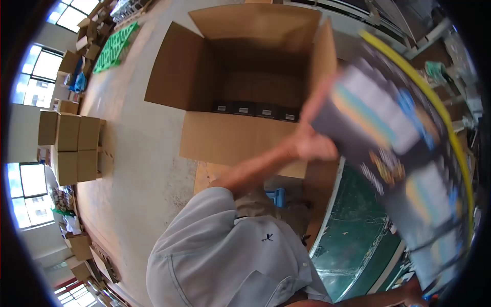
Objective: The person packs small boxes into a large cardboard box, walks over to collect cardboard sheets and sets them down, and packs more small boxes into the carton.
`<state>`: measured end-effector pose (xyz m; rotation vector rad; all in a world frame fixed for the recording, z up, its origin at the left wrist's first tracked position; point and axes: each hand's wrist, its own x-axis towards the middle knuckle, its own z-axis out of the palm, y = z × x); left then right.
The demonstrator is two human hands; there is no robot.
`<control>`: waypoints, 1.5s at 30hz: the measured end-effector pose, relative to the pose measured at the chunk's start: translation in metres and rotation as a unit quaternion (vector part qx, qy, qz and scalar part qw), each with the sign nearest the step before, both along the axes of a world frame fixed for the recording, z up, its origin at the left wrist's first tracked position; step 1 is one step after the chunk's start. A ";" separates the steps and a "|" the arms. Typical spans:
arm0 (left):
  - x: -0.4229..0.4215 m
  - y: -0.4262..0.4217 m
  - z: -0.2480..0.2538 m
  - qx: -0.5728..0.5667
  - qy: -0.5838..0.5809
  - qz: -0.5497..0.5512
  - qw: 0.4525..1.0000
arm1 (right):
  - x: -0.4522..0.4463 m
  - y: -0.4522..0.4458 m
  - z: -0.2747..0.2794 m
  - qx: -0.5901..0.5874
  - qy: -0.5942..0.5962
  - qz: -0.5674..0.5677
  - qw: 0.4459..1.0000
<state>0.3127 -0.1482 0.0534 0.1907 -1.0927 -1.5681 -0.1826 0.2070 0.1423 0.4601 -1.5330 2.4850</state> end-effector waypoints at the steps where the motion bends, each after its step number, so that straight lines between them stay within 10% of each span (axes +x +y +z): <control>1: 0.047 -0.020 -0.013 0.012 0.038 0.050 0.998 | -0.065 -0.053 0.015 -0.020 0.038 0.115 0.992; 3: 0.120 -0.067 -0.026 0.029 0.096 0.144 0.985 | 0.061 -0.149 0.067 -0.016 0.060 0.235 0.970; 4: 0.160 -0.095 -0.046 0.044 0.151 0.190 0.969 | 0.189 -0.232 0.088 -0.004 0.070 0.120 0.990; 9: 0.313 -0.154 -0.119 0.151 0.141 0.295 0.933 | 0.175 -0.409 -0.056 0.085 0.149 0.476 0.862; 11: 0.359 -0.159 -0.150 0.219 0.139 0.294 0.920 | 0.361 -0.472 -0.040 0.306 0.154 0.372 0.862; 14: 0.395 -0.161 -0.183 0.244 0.101 0.287 0.921 | 0.464 -0.525 -0.057 0.253 0.139 0.523 0.802; 24: 0.410 -0.181 -0.237 0.385 -0.102 0.356 0.846 | 0.423 -0.600 -0.264 0.281 -0.025 0.559 0.779; 35: 0.395 -0.226 -0.265 0.483 -0.220 0.329 0.781 | 0.430 -0.609 -0.353 0.387 -0.022 0.486 0.783; 45: 0.412 -0.255 -0.431 0.438 -0.399 0.315 0.741 | 0.437 -0.620 -0.500 0.511 0.139 0.420 0.737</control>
